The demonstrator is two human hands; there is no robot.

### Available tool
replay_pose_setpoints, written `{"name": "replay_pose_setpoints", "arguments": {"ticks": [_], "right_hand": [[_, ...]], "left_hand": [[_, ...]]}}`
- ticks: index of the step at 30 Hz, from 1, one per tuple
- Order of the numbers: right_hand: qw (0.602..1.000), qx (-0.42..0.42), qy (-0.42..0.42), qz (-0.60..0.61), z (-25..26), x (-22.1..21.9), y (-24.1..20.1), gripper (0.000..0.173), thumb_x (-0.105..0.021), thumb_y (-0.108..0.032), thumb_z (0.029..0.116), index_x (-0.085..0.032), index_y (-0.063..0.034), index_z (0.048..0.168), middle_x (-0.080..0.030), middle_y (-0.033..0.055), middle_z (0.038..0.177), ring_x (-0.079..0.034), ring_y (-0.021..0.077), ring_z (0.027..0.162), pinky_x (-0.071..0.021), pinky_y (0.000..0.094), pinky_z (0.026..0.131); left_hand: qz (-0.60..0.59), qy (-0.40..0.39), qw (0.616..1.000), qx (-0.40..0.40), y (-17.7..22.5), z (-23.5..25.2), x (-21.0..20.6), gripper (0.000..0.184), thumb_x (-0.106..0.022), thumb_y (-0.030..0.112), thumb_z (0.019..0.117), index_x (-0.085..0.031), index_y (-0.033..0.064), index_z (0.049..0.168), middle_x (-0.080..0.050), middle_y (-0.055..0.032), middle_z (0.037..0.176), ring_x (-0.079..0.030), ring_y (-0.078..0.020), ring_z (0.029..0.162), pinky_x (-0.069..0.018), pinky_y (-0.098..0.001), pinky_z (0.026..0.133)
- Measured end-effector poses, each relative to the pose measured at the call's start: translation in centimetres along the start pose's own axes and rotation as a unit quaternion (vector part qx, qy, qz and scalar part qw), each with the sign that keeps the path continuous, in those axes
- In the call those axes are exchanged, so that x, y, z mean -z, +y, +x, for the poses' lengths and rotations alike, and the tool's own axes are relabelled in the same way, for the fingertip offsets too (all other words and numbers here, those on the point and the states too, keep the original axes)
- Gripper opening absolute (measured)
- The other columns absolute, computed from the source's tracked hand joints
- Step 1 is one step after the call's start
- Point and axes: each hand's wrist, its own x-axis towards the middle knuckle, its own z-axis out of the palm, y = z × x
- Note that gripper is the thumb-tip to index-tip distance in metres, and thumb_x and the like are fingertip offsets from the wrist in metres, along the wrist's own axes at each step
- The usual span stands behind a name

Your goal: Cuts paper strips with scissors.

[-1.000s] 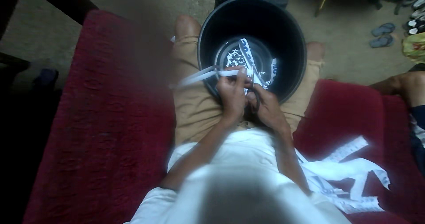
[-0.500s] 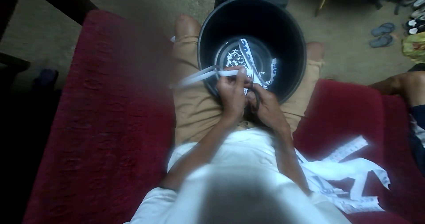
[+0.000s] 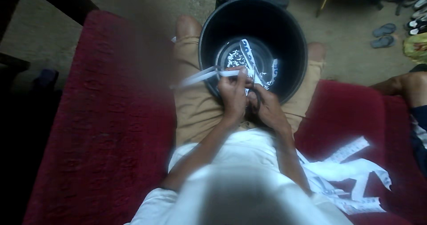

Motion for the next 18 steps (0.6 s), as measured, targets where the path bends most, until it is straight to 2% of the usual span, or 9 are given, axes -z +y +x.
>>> {"name": "replay_pose_setpoints", "arguments": {"ticks": [4,7,11,16,18], "right_hand": [[1.0,-0.001,-0.001,0.0,0.05,0.04,-0.01,0.035,-0.047,-0.036,0.1081,-0.062,-0.0079,0.125,-0.058,0.0016,0.072,-0.05,0.0098,0.049,-0.0451,0.0255,0.042],[1.0,-0.002,0.0,-0.002,-0.05,-0.02,0.04,0.038,-0.046,-0.039,0.108,-0.062,-0.0085,0.123,-0.057,0.0012,0.071,-0.05,0.0099,0.048,-0.0443,0.0258,0.041],[1.0,-0.004,-0.002,-0.005,-0.14,0.03,-0.01,0.036,-0.047,-0.036,0.1081,-0.061,-0.0088,0.127,-0.058,0.0023,0.073,-0.051,0.0104,0.049,-0.0459,0.026,0.042],[1.0,-0.004,0.0,-0.007,-0.04,0.04,-0.04,0.033,-0.047,-0.032,0.1082,-0.061,-0.0086,0.127,-0.059,0.0028,0.074,-0.052,0.0104,0.051,-0.0466,0.0261,0.043],[1.0,-0.001,0.002,-0.013,0.05,0.03,-0.06,0.033,-0.047,-0.031,0.1083,-0.061,-0.0083,0.127,-0.059,0.0023,0.075,-0.052,0.0097,0.052,-0.0472,0.0256,0.044]], "left_hand": [[0.005,0.0,1.0,0.001,0.09,-0.01,-0.02,0.008,-0.062,0.002,0.0998,-0.06,-0.0021,0.107,-0.067,-0.0074,0.085,-0.068,-0.0132,0.069,-0.061,-0.0269,0.065],[0.025,-0.016,1.0,0.004,0.39,-0.49,0.25,0.01,-0.061,0.007,0.1023,-0.06,0.0019,0.111,-0.066,-0.0048,0.086,-0.066,-0.0103,0.069,-0.0591,-0.0234,0.064],[0.001,-0.002,1.0,0.004,0.02,0.05,0.12,0.009,-0.061,0.002,0.1004,-0.06,-0.0029,0.109,-0.067,-0.0086,0.086,-0.068,-0.0151,0.069,-0.0618,-0.0292,0.065],[0.017,-0.025,1.0,0.004,0.28,-0.53,0.4,0.012,-0.06,0.008,0.103,-0.06,0.0017,0.113,-0.065,-0.0055,0.086,-0.066,-0.0119,0.069,-0.06,-0.0258,0.064],[0.0,-0.009,1.0,-0.002,0.0,-0.12,0.18,0.009,-0.061,0.003,0.1011,-0.061,-0.0017,0.109,-0.067,-0.0077,0.086,-0.068,-0.0141,0.069,-0.0615,-0.0285,0.065]]}}
